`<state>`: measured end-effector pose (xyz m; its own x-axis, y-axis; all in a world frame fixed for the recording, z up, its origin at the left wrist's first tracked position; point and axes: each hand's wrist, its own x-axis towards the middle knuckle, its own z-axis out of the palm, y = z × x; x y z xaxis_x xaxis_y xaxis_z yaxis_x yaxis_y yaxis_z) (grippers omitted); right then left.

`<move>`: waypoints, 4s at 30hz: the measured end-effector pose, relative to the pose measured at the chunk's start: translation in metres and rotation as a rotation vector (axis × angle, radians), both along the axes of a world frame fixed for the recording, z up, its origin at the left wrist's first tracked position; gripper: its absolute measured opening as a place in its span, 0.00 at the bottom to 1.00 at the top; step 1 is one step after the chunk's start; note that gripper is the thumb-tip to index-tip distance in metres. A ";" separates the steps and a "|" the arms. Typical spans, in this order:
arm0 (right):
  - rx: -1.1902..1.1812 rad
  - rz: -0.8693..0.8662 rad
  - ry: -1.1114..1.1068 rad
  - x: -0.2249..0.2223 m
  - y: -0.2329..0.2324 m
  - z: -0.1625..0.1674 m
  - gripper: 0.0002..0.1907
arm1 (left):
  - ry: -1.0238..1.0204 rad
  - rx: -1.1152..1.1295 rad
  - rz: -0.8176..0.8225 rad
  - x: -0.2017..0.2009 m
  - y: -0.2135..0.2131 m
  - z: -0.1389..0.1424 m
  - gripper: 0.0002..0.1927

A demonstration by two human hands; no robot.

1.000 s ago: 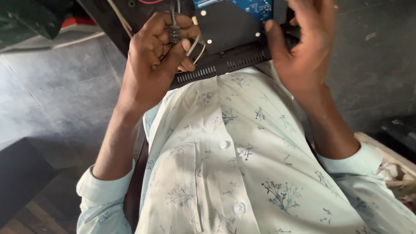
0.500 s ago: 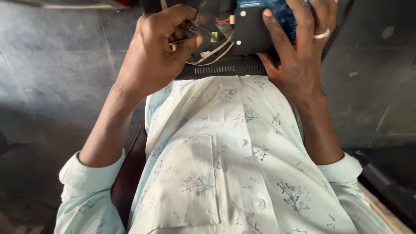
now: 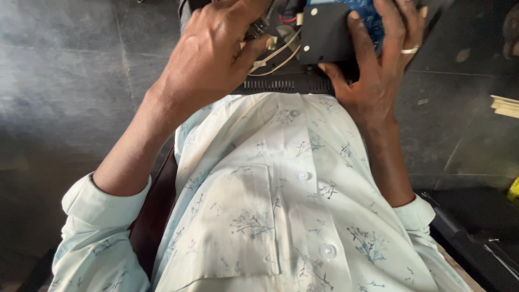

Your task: The person sits with an opened television chassis on their lap and works on its internal components. They handle the blue main board, connect and route cables and wires to the board, and press connectors into place inside the chassis.

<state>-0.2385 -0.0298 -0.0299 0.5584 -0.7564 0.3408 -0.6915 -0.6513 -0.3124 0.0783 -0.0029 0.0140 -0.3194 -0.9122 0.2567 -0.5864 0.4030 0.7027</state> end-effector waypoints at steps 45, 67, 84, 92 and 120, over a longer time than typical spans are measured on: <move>0.044 0.115 0.037 0.027 0.009 0.055 0.19 | 0.289 0.115 0.317 0.032 0.041 -0.066 0.15; 1.003 0.579 -0.027 0.136 -0.019 0.080 0.27 | 0.294 0.080 0.219 0.040 0.040 -0.041 0.08; 1.135 0.523 0.034 0.132 -0.012 0.073 0.36 | 0.301 0.089 0.211 0.040 0.041 -0.042 0.12; 1.204 0.579 -0.056 0.126 -0.014 0.070 0.40 | 0.266 0.131 0.244 0.039 0.040 -0.043 0.13; 0.934 0.190 -0.386 0.114 -0.003 0.062 0.06 | 0.108 0.088 0.128 0.050 0.031 -0.017 0.12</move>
